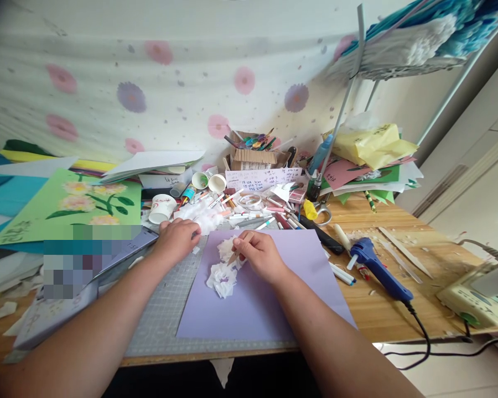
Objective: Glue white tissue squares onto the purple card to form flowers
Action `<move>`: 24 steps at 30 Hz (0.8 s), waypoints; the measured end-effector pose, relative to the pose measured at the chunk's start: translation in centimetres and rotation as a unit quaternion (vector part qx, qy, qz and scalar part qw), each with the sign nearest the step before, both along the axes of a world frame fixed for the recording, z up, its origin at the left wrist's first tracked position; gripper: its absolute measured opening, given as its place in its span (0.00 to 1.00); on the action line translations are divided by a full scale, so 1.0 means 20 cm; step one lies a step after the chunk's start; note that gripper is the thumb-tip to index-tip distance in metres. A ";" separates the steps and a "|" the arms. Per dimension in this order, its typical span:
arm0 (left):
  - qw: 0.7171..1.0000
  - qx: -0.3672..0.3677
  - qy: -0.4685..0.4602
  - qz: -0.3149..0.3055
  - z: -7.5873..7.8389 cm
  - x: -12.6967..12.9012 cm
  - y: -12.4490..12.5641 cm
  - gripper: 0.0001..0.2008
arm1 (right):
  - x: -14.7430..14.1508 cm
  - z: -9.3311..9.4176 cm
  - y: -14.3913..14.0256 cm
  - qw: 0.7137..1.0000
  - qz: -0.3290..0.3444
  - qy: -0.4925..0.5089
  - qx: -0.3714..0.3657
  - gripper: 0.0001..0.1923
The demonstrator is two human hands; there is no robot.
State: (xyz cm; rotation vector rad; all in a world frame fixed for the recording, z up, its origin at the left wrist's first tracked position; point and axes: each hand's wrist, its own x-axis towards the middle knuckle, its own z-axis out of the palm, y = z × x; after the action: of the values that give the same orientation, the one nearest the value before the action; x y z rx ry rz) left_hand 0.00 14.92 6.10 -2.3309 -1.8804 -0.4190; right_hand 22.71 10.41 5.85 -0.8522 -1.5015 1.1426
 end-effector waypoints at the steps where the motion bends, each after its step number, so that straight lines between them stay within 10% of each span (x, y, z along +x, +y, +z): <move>1: 1.000 0.002 -0.004 -0.002 0.00 0.00 0.00 0.07 | 0.00 0.00 0.00 1.000 0.005 0.001 0.001 0.22; 8: 0.995 0.019 -0.093 -0.006 0.04 -0.04 -0.03 0.08 | 0.01 0.01 -0.01 1.000 0.019 0.003 0.004 0.22; 18: 0.948 -0.034 -0.181 -0.261 0.13 0.09 -0.24 0.05 | -0.01 0.01 -0.03 0.995 0.089 -0.039 0.003 0.24; 24: 0.948 -0.031 -0.189 -0.255 0.13 0.10 -0.25 0.05 | -0.02 0.01 -0.04 0.993 0.105 -0.052 0.000 0.23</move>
State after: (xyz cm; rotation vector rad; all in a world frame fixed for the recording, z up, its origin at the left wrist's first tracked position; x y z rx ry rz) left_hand 2.01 9.98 8.67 -2.9415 -1.3905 -0.9292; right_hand 22.39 9.70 6.12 -0.7774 -1.7080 1.2664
